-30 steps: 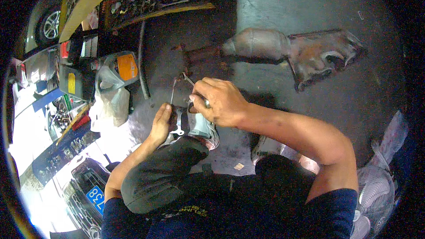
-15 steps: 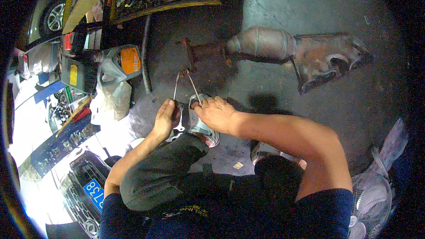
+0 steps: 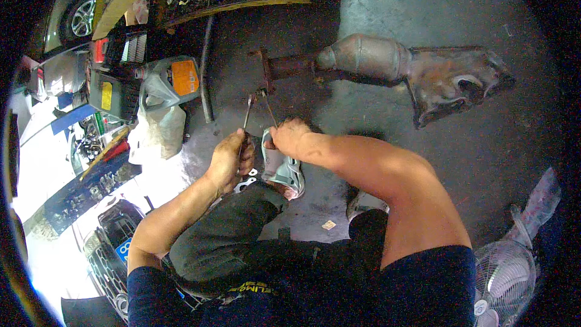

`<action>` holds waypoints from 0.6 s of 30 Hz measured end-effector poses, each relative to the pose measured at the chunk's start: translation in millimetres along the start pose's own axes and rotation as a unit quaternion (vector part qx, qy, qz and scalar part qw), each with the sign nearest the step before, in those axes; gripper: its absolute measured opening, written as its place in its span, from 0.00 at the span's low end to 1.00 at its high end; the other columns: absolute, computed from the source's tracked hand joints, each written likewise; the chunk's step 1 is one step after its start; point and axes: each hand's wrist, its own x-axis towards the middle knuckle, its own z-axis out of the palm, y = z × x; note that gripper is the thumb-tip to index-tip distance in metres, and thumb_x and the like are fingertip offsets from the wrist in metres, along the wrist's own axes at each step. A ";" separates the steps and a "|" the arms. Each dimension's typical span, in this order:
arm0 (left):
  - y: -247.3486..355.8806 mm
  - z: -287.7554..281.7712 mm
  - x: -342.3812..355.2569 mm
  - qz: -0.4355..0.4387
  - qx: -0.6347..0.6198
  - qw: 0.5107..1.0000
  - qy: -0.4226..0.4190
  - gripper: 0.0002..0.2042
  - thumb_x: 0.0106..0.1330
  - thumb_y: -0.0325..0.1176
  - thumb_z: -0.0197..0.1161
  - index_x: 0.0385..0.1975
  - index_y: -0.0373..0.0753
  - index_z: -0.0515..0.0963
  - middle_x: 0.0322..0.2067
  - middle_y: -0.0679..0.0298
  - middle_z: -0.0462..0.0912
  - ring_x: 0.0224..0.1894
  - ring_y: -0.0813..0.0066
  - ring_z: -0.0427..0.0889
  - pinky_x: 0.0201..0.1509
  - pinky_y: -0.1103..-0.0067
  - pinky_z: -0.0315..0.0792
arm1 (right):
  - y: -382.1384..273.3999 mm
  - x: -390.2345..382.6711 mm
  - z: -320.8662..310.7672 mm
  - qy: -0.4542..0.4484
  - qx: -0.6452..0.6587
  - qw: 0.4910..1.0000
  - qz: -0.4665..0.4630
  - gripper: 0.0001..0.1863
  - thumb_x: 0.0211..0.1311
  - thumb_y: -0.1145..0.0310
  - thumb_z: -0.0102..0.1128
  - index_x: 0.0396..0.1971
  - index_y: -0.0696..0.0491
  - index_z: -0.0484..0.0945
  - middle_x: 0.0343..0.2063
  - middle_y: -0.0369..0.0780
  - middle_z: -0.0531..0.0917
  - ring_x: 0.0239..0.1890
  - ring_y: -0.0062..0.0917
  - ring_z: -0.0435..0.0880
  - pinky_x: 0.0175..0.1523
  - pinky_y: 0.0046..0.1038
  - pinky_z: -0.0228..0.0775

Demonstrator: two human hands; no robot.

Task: The person sits on the garage floor and uses a wrench to tighten bolts on a removed exhaust manifold. They retrieve a bolt and a wrench from a nearby tool cart, fasten the manifold, then stand and spray a cleaning agent onto the part.

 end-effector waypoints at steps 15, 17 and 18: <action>16.2 61.0 -12.9 -0.053 -0.103 0.991 0.063 0.16 0.83 0.47 0.43 0.36 0.44 0.68 0.23 0.69 0.65 0.19 0.78 0.60 0.21 0.80 0.55 | 13.3 11.9 -0.4 -0.046 0.106 0.993 -0.030 0.21 0.75 0.54 0.49 0.52 0.55 0.79 0.45 0.48 0.88 0.53 0.43 0.85 0.57 0.44 0.76; 29.7 65.6 -16.3 -0.078 -0.104 0.989 0.063 0.15 0.83 0.46 0.43 0.36 0.43 0.68 0.23 0.69 0.66 0.19 0.79 0.61 0.21 0.81 0.54 | 12.7 11.7 -1.7 -0.044 0.083 0.995 -0.035 0.19 0.74 0.57 0.50 0.52 0.55 0.78 0.45 0.48 0.88 0.53 0.43 0.86 0.57 0.44 0.76; 36.7 67.5 -17.0 -0.090 -0.100 0.988 0.072 0.15 0.83 0.46 0.44 0.36 0.44 0.68 0.23 0.70 0.66 0.20 0.79 0.61 0.21 0.82 0.54 | 12.3 11.5 -2.7 -0.051 0.071 0.996 -0.036 0.18 0.74 0.58 0.50 0.52 0.55 0.78 0.46 0.48 0.88 0.54 0.42 0.86 0.57 0.44 0.76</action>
